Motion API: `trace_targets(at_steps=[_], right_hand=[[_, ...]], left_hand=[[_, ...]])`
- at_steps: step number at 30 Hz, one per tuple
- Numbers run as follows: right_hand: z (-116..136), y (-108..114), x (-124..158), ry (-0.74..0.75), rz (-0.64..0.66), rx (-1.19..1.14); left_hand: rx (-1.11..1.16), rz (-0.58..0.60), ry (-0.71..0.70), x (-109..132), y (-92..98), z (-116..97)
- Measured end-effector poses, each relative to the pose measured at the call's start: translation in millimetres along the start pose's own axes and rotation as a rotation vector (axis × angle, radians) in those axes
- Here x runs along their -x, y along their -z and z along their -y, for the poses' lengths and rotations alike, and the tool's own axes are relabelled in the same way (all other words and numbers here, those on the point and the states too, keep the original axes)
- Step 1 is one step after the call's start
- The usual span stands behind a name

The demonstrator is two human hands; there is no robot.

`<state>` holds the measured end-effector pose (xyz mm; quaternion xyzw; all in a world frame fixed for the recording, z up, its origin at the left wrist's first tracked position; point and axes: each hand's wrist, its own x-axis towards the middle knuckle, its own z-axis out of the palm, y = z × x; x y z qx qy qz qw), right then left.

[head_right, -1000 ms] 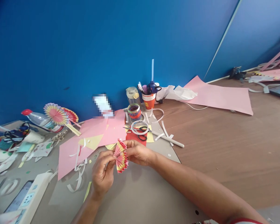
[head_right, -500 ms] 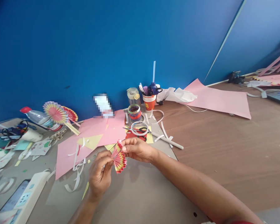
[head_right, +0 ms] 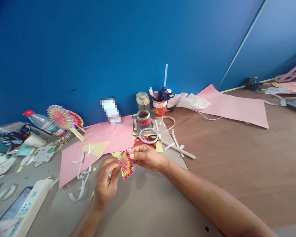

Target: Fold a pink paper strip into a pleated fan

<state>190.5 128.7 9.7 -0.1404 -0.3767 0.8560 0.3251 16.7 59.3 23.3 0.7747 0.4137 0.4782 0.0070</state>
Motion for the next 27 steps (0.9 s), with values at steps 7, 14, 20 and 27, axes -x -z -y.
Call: trace_targets(at_steps=[7, 14, 20, 27], right_hand=[[0.2, -0.4, -0.6, 0.011, 0.013, -0.013], [0.1, 0.0, -0.9, 0.013, 0.023, -0.032], [-3.1, 4.9, -2.4, 0.031, 0.035, -0.055], [-4.4, 8.5, -2.5, 0.035, 0.016, -0.007]], left_hand=[[0.0, 0.014, 0.045, 1.2, 0.8, -0.6], [0.007, 0.014, 0.046, 0.9, 0.0, -1.4], [-0.036, 0.032, -0.008, -1.6, 1.1, -1.3], [-0.134, 0.067, 0.023, -1.6, 2.0, 2.2]])
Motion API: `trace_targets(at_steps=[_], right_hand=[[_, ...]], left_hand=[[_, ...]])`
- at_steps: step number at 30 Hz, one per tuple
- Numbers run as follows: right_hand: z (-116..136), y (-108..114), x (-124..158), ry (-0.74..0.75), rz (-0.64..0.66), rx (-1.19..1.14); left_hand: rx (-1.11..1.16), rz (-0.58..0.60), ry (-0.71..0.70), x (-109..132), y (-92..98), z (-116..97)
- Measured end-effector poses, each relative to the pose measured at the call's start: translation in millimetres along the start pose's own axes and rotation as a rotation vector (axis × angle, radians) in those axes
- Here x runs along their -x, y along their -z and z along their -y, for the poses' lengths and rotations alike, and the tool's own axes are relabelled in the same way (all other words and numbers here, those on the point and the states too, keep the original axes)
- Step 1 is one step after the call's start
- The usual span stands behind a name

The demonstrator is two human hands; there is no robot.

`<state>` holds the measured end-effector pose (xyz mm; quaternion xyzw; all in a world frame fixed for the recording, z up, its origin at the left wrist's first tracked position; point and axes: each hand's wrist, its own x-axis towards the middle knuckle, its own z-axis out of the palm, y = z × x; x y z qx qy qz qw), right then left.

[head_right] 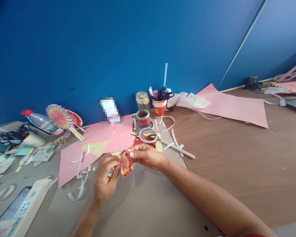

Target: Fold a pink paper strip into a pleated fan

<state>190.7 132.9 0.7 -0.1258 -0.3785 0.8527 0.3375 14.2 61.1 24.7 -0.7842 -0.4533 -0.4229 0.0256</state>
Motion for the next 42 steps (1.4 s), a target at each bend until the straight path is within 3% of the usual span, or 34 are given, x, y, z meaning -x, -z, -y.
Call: trace_targets(at_steps=[6, 16, 21, 24, 27, 31, 36, 42], right_hand=[[1.4, 2.2, -0.2, 0.044, 0.085, 0.048], [6.4, -7.8, 0.1, 0.015, 0.009, 0.205], [14.4, -12.3, 4.8, 0.063, 0.006, 0.394], [20.2, -14.9, 6.7, 0.17, -0.125, 0.524], [26.0, -19.3, 9.0, 0.44, -0.258, 0.734], [32.5, -28.4, 13.9, 0.72, -0.199, 1.034], [29.1, -32.2, 14.1, 0.789, -0.033, 1.254], [19.0, -28.8, 11.2, 0.767, -0.075, 1.433]], left_hand=[[-0.051, 0.031, 0.034, -0.3, 0.5, 1.1], [-0.072, 0.014, 0.015, -2.9, 2.8, 1.2], [-0.076, -0.006, -0.033, -1.9, 6.7, 0.7], [-0.095, -0.026, -0.049, -2.6, 8.8, 0.8], [-0.134, -0.049, -0.062, -3.9, 10.4, 1.6], [-0.193, -0.054, -0.082, -4.7, 11.8, 2.9], [-0.282, -0.065, -0.144, -3.5, 12.2, 4.2], [-0.354, -0.089, -0.195, -2.5, 13.3, 5.0]])
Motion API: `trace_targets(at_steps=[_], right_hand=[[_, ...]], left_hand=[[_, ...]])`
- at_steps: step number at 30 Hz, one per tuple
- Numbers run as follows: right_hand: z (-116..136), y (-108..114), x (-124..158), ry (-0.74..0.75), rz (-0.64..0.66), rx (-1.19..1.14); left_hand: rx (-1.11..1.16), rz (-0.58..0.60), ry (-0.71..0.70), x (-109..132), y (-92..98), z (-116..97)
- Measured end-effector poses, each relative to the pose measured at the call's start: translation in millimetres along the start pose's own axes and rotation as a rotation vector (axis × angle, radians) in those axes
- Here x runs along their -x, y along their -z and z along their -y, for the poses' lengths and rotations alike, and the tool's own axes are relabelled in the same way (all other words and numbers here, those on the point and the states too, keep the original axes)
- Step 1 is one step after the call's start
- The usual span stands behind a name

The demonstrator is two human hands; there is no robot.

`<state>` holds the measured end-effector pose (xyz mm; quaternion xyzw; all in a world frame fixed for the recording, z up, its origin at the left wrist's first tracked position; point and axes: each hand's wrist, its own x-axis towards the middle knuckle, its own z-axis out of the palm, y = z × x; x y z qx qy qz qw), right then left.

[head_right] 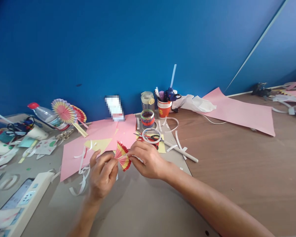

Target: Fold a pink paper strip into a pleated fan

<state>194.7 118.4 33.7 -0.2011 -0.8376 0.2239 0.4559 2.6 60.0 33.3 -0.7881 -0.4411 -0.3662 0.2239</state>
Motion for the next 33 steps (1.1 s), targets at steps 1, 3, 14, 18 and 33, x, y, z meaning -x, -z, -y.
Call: trace_targets(at_steps=[1, 3, 14, 18, 33], right_hand=[[0.3, -0.5, 0.2, -0.013, 0.004, 0.0], [1.5, -0.9, 0.1, -0.062, 0.014, -0.021], [0.1, -2.4, -3.6, -0.583, 0.041, -0.439], [-0.8, -2.4, -4.3, -0.466, 0.005, -0.453], [7.6, -3.4, -4.6, -0.52, -0.108, -0.535]], left_hand=[[-0.005, -0.005, -0.002, 0.2, 0.0, 0.1], [-0.011, -0.015, -0.002, 0.9, -0.4, 0.3], [0.036, -0.041, -0.007, -3.6, 3.0, -4.7], [0.056, -0.01, -0.02, -2.7, 4.8, -6.3], [0.169, -0.006, -0.087, 5.2, 9.3, -13.2]])
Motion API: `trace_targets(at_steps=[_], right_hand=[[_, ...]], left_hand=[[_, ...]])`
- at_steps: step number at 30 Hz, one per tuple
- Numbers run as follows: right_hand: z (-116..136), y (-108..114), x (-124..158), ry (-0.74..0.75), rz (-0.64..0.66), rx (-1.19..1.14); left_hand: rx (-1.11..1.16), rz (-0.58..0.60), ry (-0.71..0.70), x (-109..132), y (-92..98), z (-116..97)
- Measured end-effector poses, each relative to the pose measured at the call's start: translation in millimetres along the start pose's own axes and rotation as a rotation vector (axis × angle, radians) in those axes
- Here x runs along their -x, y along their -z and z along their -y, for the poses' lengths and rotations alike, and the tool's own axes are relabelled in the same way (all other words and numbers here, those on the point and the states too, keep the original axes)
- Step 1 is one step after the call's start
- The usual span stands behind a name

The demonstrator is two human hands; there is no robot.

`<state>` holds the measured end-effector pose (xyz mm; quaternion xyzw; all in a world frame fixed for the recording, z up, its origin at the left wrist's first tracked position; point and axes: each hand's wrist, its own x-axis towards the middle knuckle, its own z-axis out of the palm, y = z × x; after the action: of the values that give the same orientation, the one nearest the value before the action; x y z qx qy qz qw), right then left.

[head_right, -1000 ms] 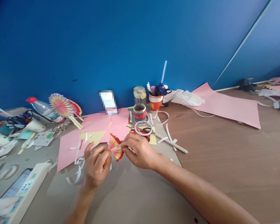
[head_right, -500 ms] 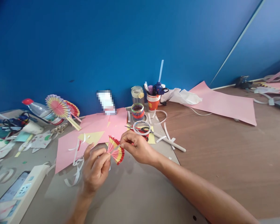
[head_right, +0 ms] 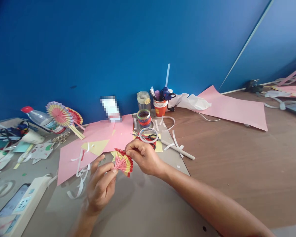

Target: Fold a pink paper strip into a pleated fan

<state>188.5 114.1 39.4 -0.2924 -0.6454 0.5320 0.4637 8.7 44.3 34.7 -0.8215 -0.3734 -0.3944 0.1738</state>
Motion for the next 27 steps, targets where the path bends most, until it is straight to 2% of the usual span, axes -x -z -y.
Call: trace_targets(at_steps=[9, 15, 20, 27], right_hand=[[-3.5, -0.5, -2.7, -0.145, 0.012, -0.303], [-6.0, 3.7, -4.2, -0.195, 0.123, -0.639], [-5.6, 7.2, -4.8, -0.223, 0.212, -0.711], [-6.3, 9.6, -5.2, -0.237, 0.269, -0.651]], left_hand=[[0.03, -0.014, 0.033, 1.7, -1.5, -3.5], [0.038, -0.016, 0.043, 2.0, -1.7, -3.9], [0.056, -0.026, 0.043, 2.1, -1.9, -3.9], [0.067, -0.016, 0.018, 4.9, -2.8, -2.0]])
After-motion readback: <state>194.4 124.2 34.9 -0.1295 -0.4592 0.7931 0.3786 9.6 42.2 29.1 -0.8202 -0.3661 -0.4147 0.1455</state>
